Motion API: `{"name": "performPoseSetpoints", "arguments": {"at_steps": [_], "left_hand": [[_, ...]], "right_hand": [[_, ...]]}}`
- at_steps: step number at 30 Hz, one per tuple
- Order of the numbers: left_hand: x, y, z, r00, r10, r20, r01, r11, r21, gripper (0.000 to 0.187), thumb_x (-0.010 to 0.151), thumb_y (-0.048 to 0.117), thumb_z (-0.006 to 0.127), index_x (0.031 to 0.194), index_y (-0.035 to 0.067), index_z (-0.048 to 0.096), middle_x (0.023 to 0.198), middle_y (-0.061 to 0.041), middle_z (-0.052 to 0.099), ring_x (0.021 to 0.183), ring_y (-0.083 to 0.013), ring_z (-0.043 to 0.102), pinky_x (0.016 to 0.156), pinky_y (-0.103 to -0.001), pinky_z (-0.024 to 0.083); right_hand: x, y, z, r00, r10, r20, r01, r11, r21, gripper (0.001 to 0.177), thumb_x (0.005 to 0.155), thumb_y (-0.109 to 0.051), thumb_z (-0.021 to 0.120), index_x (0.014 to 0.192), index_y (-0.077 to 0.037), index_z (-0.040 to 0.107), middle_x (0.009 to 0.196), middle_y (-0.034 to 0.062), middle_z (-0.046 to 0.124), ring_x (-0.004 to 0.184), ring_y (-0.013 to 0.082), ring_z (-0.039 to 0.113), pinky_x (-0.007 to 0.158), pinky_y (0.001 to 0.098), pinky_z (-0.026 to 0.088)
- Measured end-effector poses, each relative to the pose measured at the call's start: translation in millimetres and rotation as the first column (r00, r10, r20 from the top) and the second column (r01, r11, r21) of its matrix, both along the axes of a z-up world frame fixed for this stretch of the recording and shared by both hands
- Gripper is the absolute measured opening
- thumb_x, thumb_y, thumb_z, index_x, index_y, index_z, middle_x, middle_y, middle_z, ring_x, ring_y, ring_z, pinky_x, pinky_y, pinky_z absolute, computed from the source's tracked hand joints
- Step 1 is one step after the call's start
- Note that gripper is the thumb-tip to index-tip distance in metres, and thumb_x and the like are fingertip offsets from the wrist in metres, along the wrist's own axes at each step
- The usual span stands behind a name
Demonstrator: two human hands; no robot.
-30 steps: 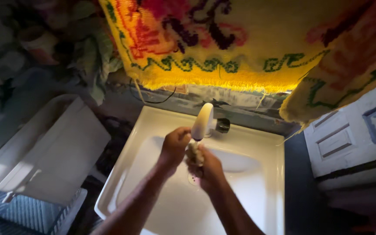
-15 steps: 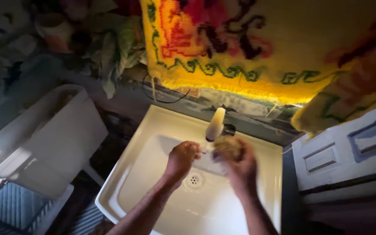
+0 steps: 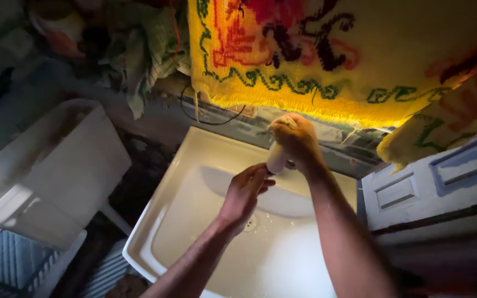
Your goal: The person washes a small piece of cloth in a sink by hand. They repeatedly wet the cloth under running water, rub it between their hands, and wring it out. The cloth remains in the sink throughout the process.
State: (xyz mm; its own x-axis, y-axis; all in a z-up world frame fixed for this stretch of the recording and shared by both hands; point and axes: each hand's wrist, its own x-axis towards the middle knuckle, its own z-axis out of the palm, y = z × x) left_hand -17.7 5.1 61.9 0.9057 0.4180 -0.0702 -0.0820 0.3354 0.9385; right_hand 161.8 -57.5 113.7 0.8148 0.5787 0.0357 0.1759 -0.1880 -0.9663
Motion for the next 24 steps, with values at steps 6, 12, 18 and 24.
{"name": "performPoseSetpoints", "arguments": {"at_steps": [6, 12, 18, 24], "left_hand": [[-13, 14, -7, 0.999, 0.030, -0.015, -0.030, 1.000, 0.004, 0.045, 0.103, 0.031, 0.048, 0.135, 0.002, 0.061, 0.123, -0.009, 0.072, 0.108, -0.0204, 0.070, 0.097, -0.035, 0.053], [-5, 13, -15, 0.995, 0.023, 0.101, -0.012, 0.995, -0.101, 0.045, 0.106, 0.031, 0.048, 0.132, -0.002, 0.064, 0.117, -0.012, 0.072, 0.106, -0.0199, 0.068, 0.096, -0.033, 0.054], [-13, 20, -16, 0.997, 0.055, -0.047, -0.054, 0.998, 0.031, 0.034, 0.092, 0.012, 0.062, 0.123, -0.002, 0.067, 0.116, -0.010, 0.074, 0.109, -0.0196, 0.069, 0.096, -0.033, 0.053], [-28, 15, -17, 0.983, 0.093, -0.161, -0.045, 0.959, 0.279, 0.039, 0.092, 0.018, 0.067, 0.126, 0.000, 0.067, 0.116, -0.011, 0.075, 0.106, -0.0180, 0.071, 0.093, -0.031, 0.055]], "right_hand": [[-42, -5, 0, 0.199, 0.194, 0.961, 0.208, 0.949, -0.235, 0.016, 0.082, -0.005, 0.071, 0.098, -0.006, 0.068, 0.097, 0.0102, 0.070, 0.106, 0.0316, 0.069, 0.110, 0.0437, 0.055], [-111, -27, -17, 0.445, -0.145, 0.884, -0.147, 0.962, 0.231, 0.020, 0.087, 0.003, 0.073, 0.105, -0.004, 0.067, 0.111, 0.0113, 0.070, 0.121, 0.0325, 0.066, 0.122, 0.0581, 0.041], [-139, -64, -97, 0.694, -0.054, 0.718, -0.079, 0.986, 0.150, 0.023, 0.094, 0.001, 0.067, 0.116, -0.003, 0.069, 0.127, 0.0191, 0.068, 0.137, 0.0452, 0.052, 0.108, 0.0464, 0.049], [-117, -77, -124, 0.570, 0.111, -0.814, 0.482, 0.757, 0.440, 0.034, 0.094, -0.019, 0.051, 0.120, 0.001, 0.059, 0.095, 0.0128, 0.066, 0.081, 0.0243, 0.064, 0.069, 0.0358, 0.055]]}}
